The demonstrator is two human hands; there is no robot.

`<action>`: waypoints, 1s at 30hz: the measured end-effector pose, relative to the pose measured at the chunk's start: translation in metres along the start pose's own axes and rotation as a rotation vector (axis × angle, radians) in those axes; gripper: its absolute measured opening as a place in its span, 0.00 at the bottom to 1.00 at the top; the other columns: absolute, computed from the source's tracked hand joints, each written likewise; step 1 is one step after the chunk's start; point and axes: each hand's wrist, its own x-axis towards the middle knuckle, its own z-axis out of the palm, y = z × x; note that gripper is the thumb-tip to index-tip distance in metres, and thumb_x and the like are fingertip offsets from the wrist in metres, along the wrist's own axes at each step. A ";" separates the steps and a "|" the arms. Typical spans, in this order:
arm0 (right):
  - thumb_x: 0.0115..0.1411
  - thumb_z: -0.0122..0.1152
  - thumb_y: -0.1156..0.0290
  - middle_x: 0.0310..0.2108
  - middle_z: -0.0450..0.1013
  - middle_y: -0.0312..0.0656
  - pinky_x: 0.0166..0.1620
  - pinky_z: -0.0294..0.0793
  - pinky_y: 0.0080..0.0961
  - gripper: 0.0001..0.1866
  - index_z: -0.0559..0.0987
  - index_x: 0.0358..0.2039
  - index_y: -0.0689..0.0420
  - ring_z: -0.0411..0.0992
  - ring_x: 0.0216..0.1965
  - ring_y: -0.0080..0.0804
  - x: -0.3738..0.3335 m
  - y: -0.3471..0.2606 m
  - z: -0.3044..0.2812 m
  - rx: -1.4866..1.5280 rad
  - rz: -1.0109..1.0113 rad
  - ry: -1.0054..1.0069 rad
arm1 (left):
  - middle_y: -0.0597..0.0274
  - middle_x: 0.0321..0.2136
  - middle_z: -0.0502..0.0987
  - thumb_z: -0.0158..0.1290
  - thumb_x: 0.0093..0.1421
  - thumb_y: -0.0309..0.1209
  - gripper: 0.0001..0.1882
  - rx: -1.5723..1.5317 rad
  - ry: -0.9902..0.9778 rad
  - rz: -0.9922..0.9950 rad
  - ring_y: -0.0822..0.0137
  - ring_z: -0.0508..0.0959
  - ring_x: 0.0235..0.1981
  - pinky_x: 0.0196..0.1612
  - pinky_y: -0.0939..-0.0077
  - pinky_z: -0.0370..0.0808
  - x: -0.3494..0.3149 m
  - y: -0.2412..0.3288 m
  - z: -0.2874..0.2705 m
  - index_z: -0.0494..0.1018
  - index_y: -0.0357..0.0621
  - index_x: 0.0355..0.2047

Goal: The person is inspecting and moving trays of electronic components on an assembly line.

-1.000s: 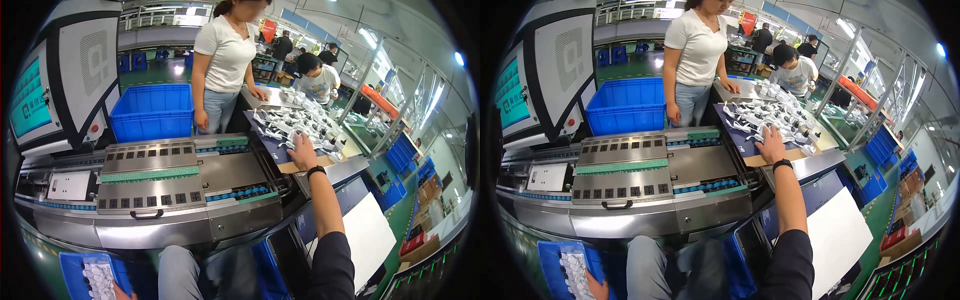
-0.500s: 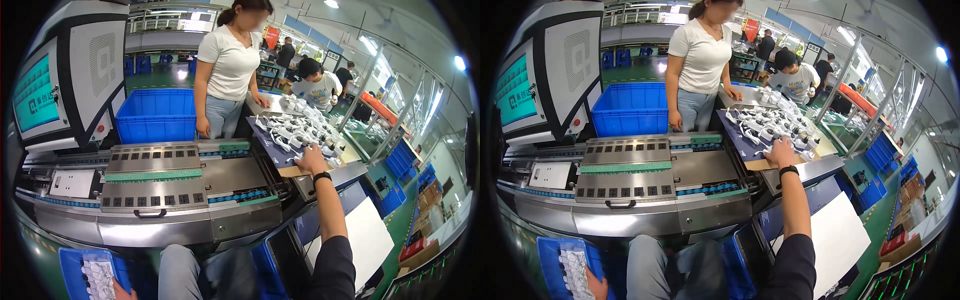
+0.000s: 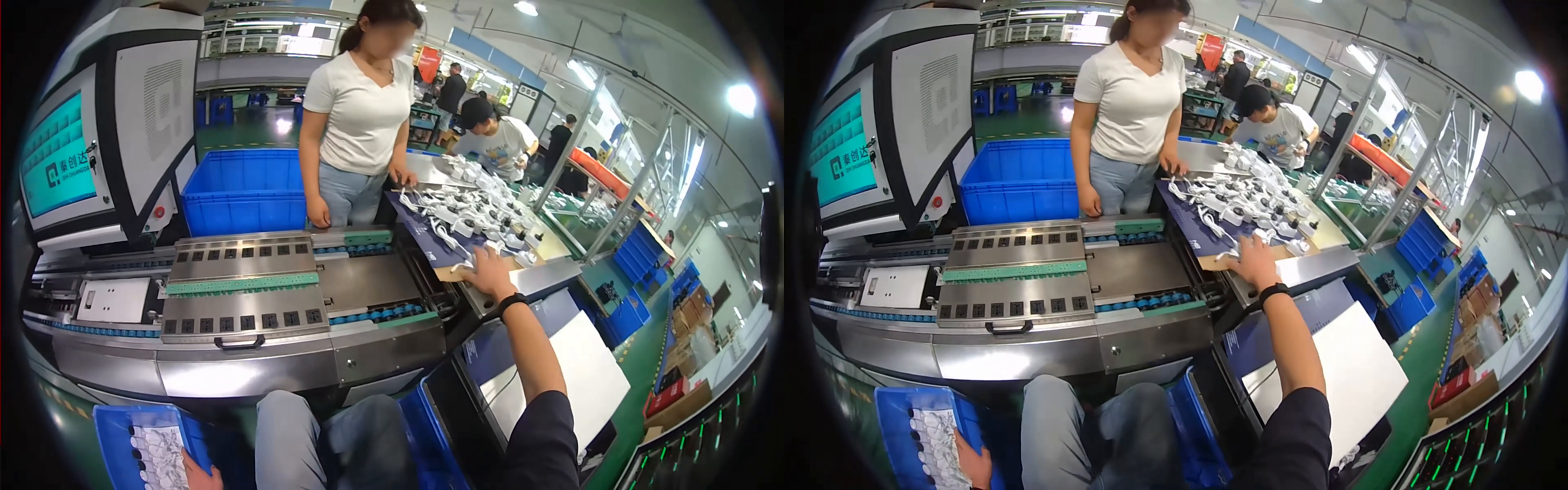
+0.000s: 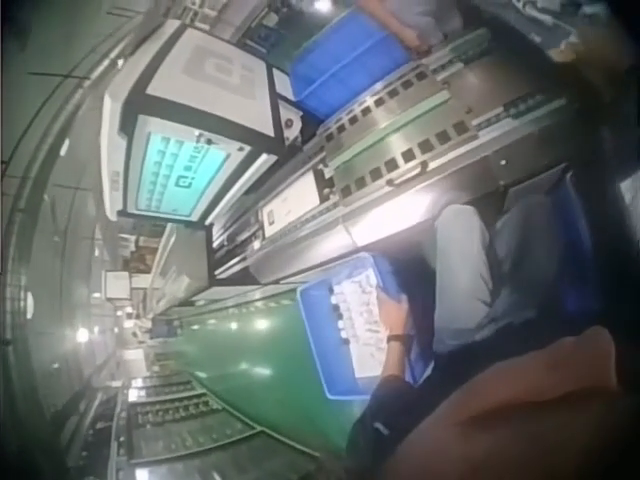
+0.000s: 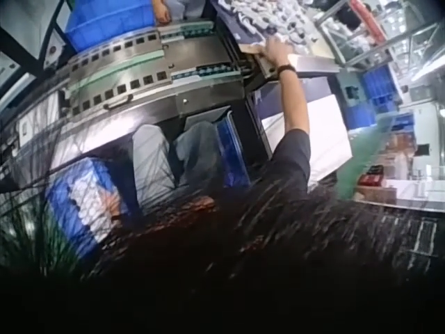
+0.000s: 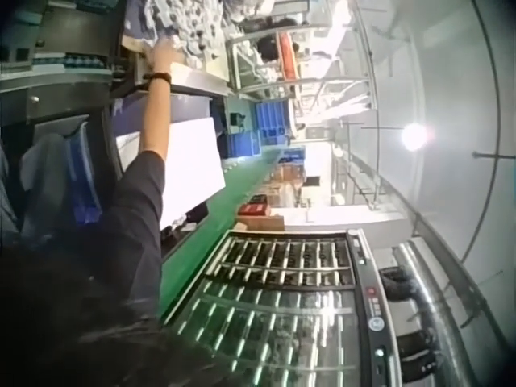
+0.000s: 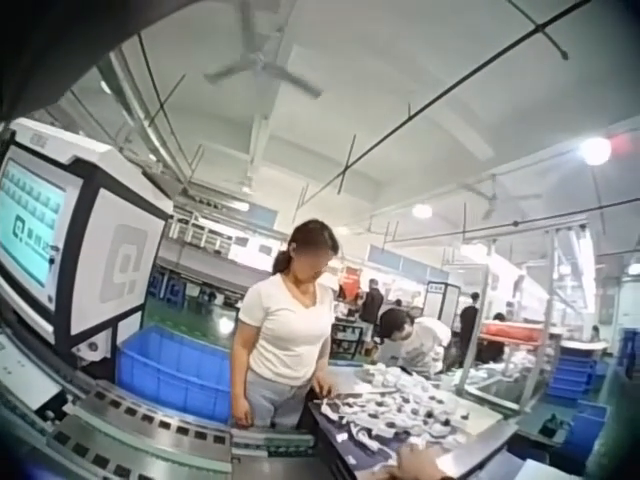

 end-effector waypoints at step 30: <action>0.58 0.64 0.62 0.55 0.72 0.58 0.57 0.73 0.45 0.34 0.68 0.61 0.67 0.72 0.55 0.53 -0.470 0.103 -0.060 0.554 1.376 0.513 | 0.65 0.37 0.71 0.51 0.65 0.22 0.12 -1.302 -0.489 0.284 0.75 0.71 0.36 0.43 0.81 0.71 0.003 0.190 0.015 0.69 0.39 0.48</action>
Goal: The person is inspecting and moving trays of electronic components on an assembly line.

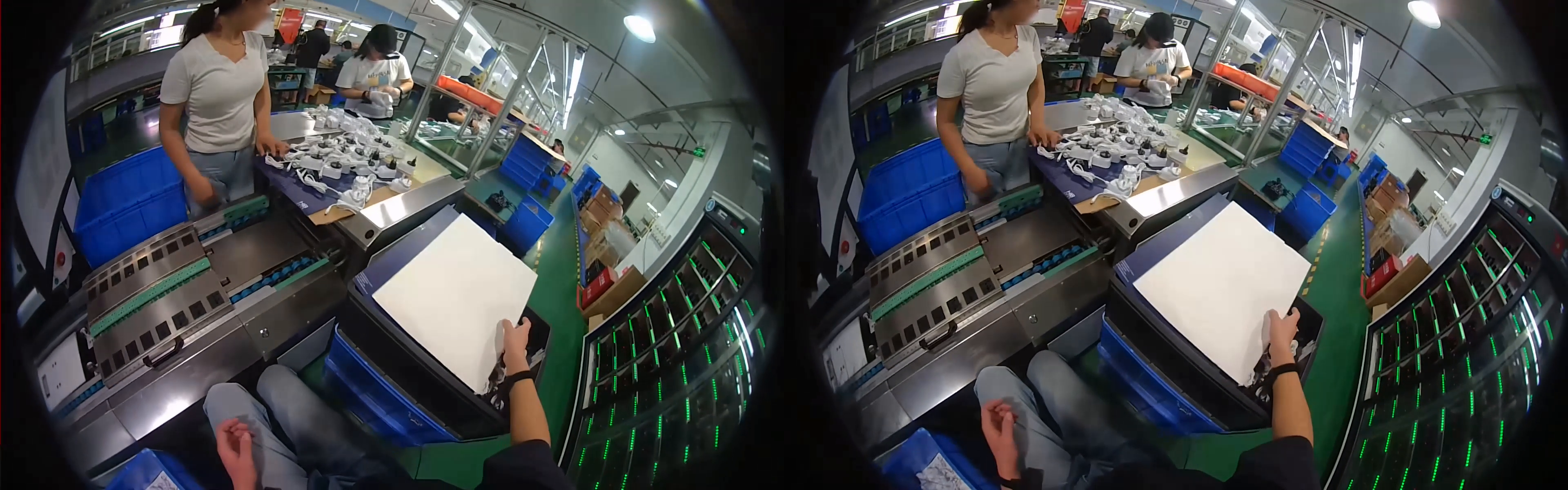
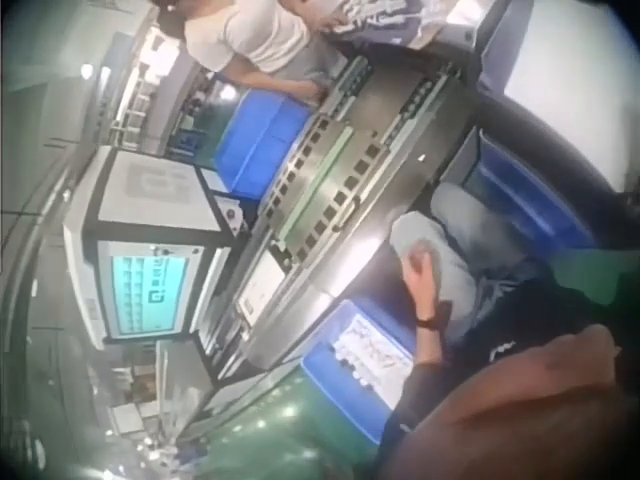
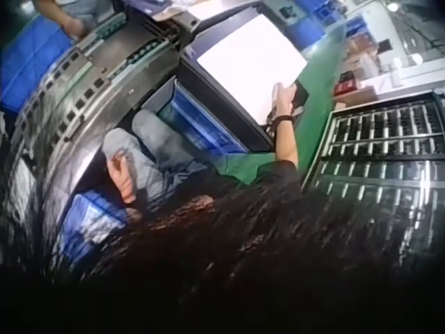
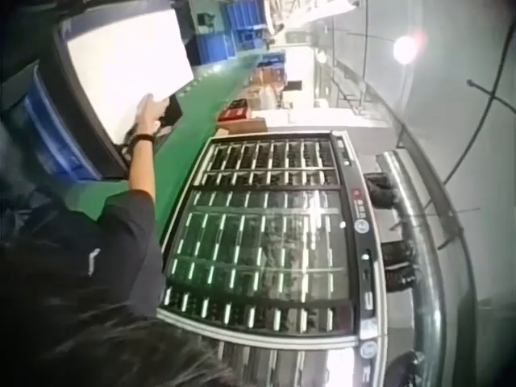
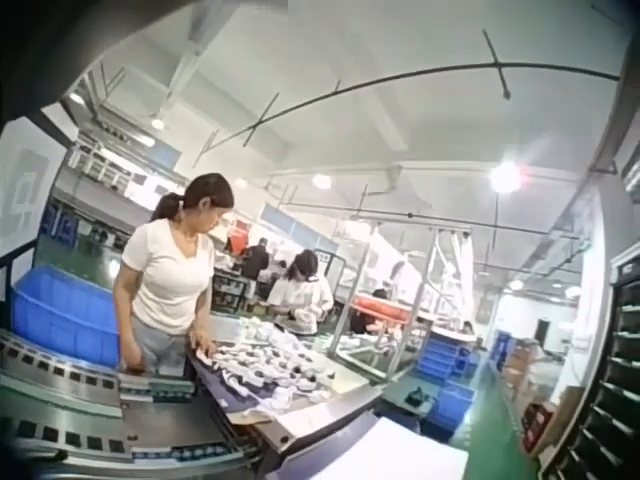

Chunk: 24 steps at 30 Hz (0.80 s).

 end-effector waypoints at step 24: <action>0.67 0.56 0.74 0.57 0.72 0.50 0.52 0.81 0.35 0.24 0.66 0.62 0.63 0.77 0.52 0.39 0.026 0.000 -0.005 0.849 0.154 -0.893 | 0.71 0.27 0.68 0.53 0.66 0.26 0.05 0.447 -0.001 0.097 0.80 0.66 0.27 0.31 0.84 0.64 0.003 -0.014 0.024 0.71 0.38 0.37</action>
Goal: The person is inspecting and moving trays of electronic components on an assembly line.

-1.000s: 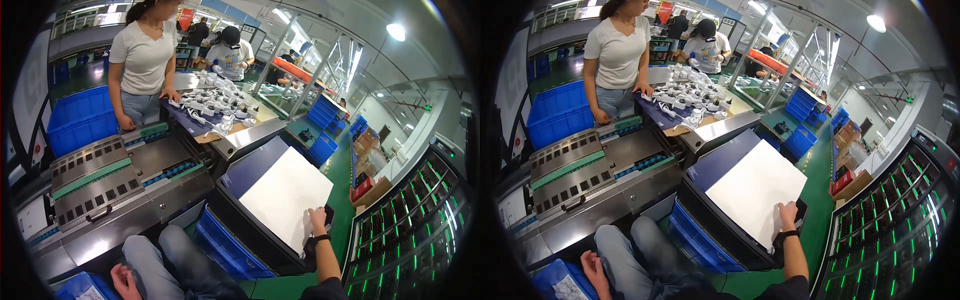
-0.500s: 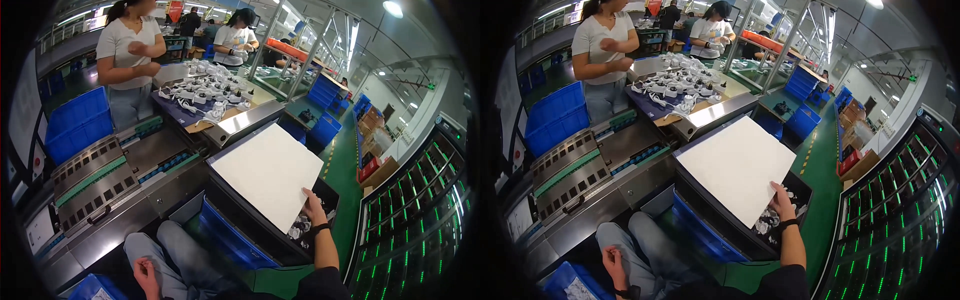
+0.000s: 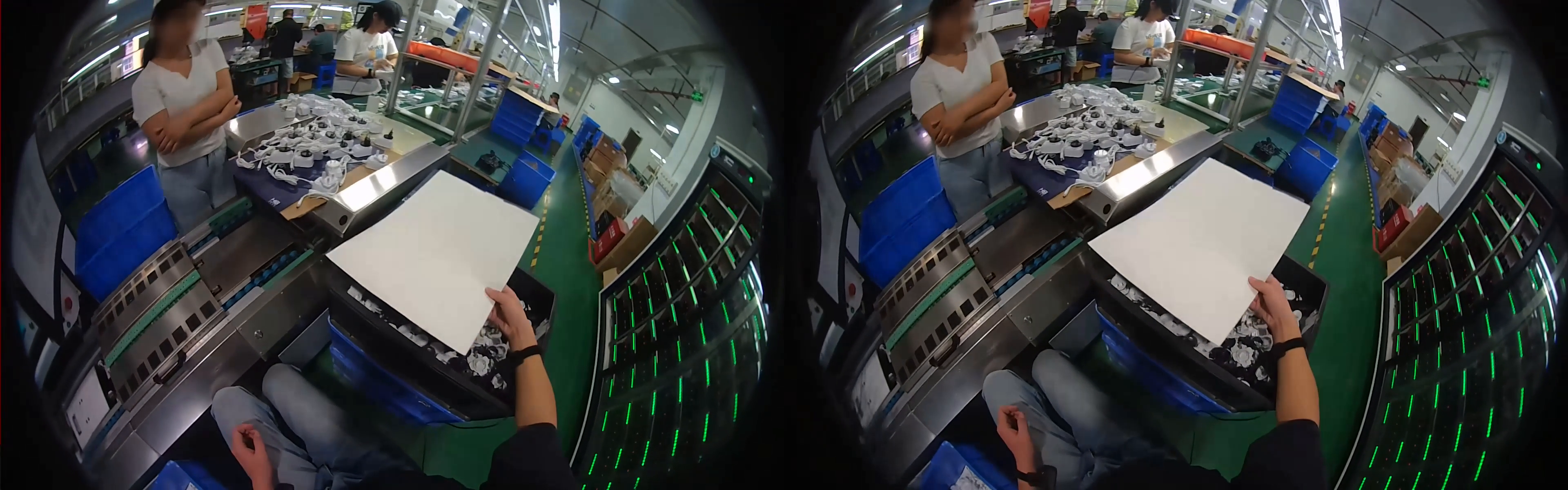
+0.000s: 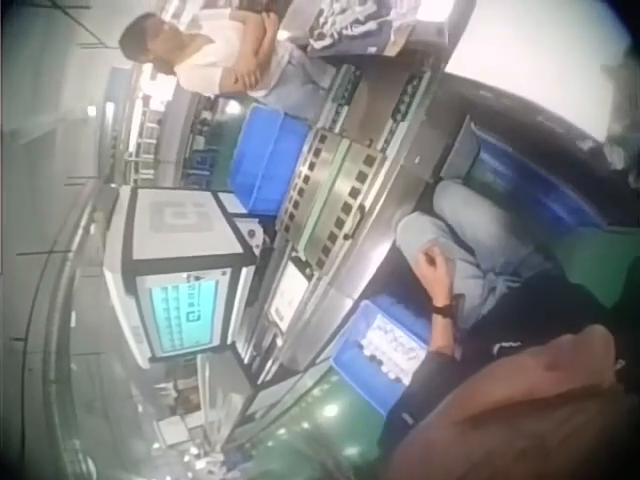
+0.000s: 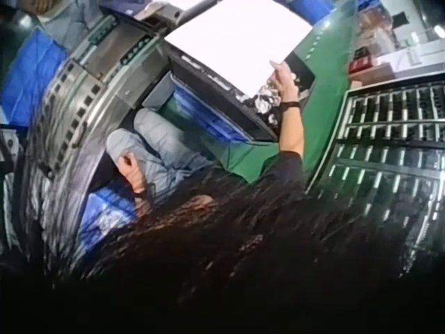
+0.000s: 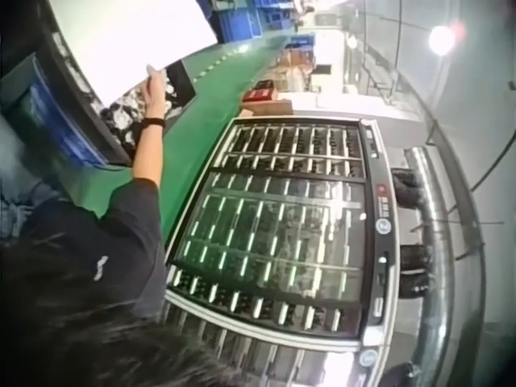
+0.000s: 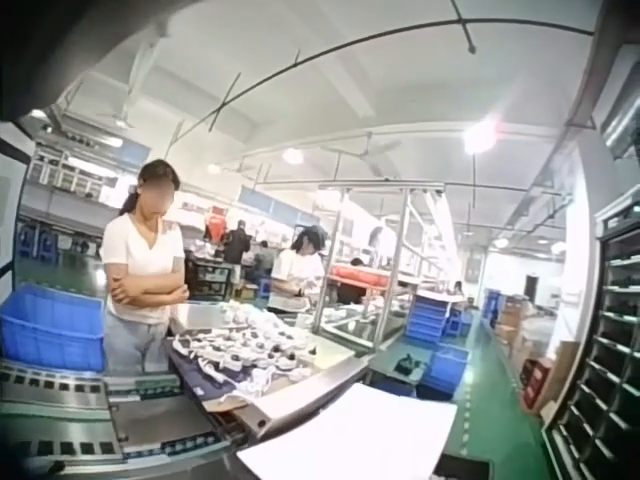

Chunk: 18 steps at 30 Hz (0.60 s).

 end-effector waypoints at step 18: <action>0.70 0.54 0.72 0.52 0.74 0.47 0.51 0.82 0.39 0.18 0.67 0.58 0.63 0.78 0.49 0.38 -0.008 -0.015 0.052 0.177 -0.200 0.055 | 0.61 0.40 0.75 0.54 0.65 0.27 0.18 -0.531 -0.535 -0.062 0.70 0.76 0.41 0.45 0.77 0.74 0.039 0.133 0.069 0.66 0.40 0.54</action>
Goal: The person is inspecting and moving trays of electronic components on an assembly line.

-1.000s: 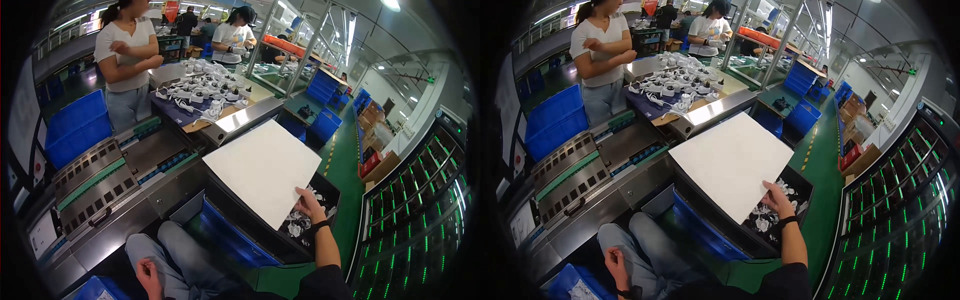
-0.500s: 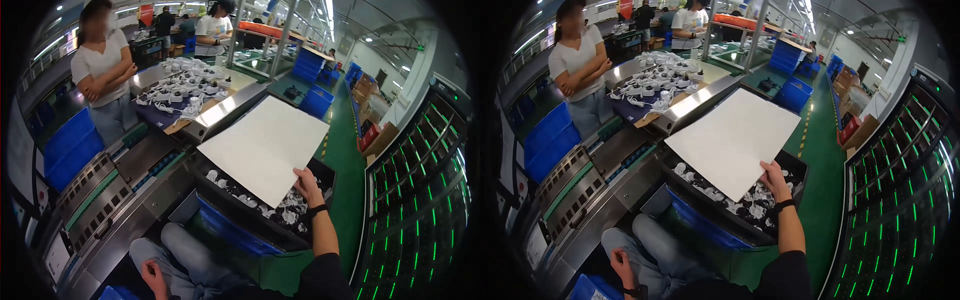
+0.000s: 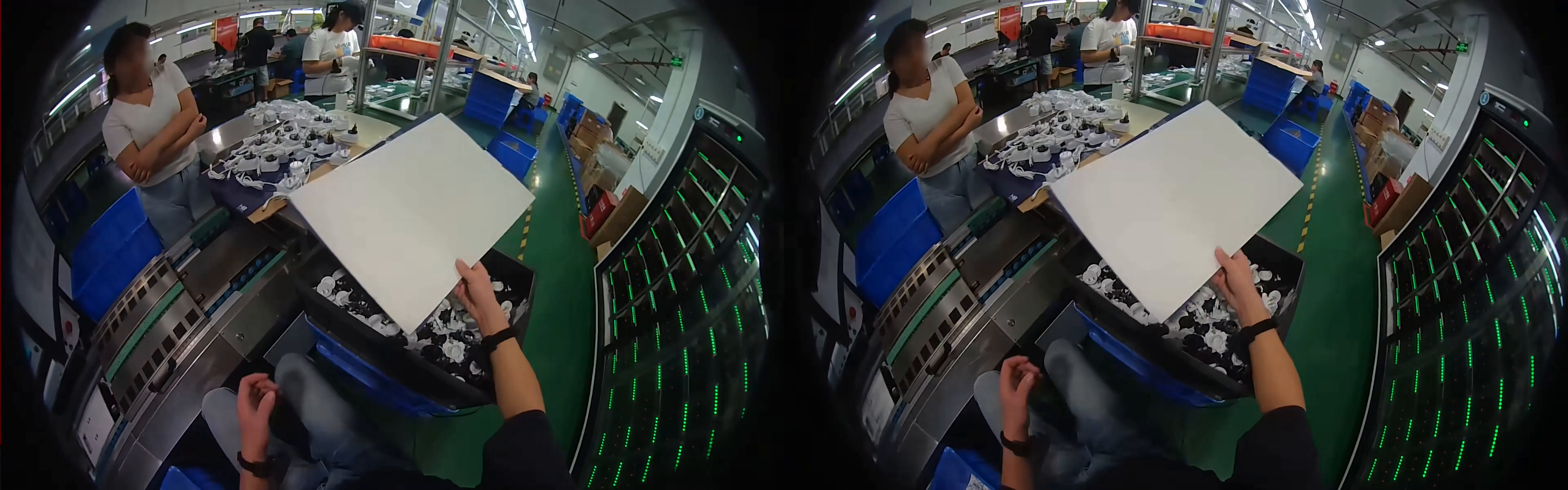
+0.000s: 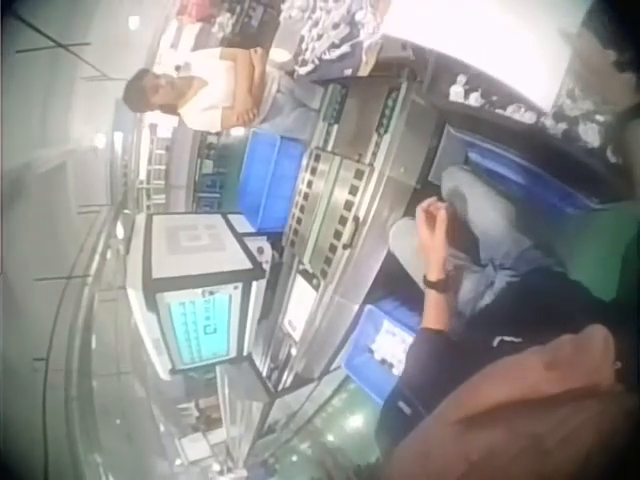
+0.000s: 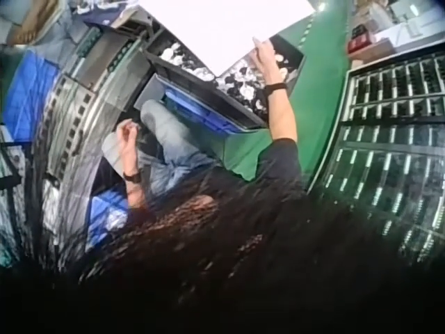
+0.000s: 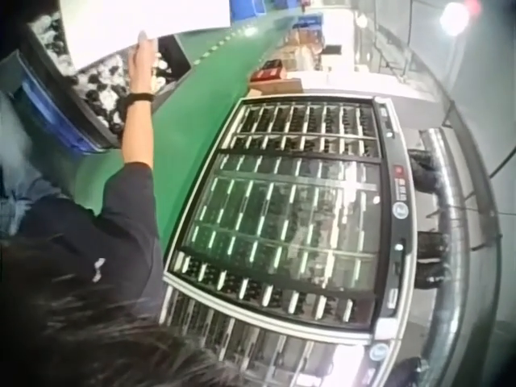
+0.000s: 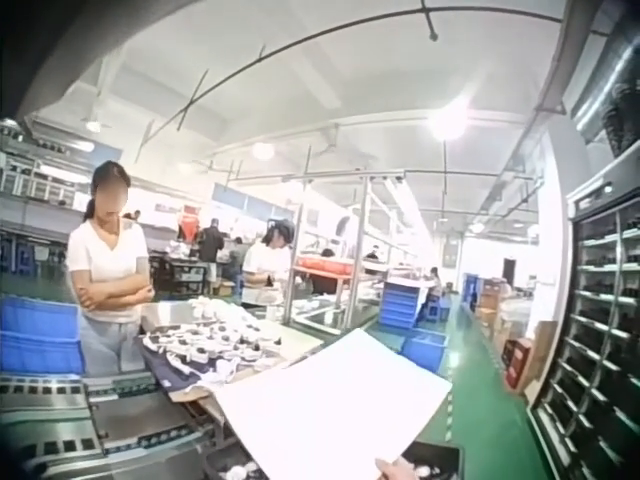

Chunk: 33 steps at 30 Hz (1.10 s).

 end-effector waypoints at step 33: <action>0.64 0.56 0.48 0.39 0.80 0.54 0.48 0.76 0.36 0.27 0.79 0.45 0.64 0.78 0.43 0.49 -0.003 -0.011 -0.049 -1.318 -0.158 0.295 | 0.55 0.52 0.75 0.51 0.65 0.25 0.23 0.120 -0.024 0.142 0.64 0.75 0.52 0.57 0.69 0.69 0.117 0.028 0.095 0.66 0.30 0.59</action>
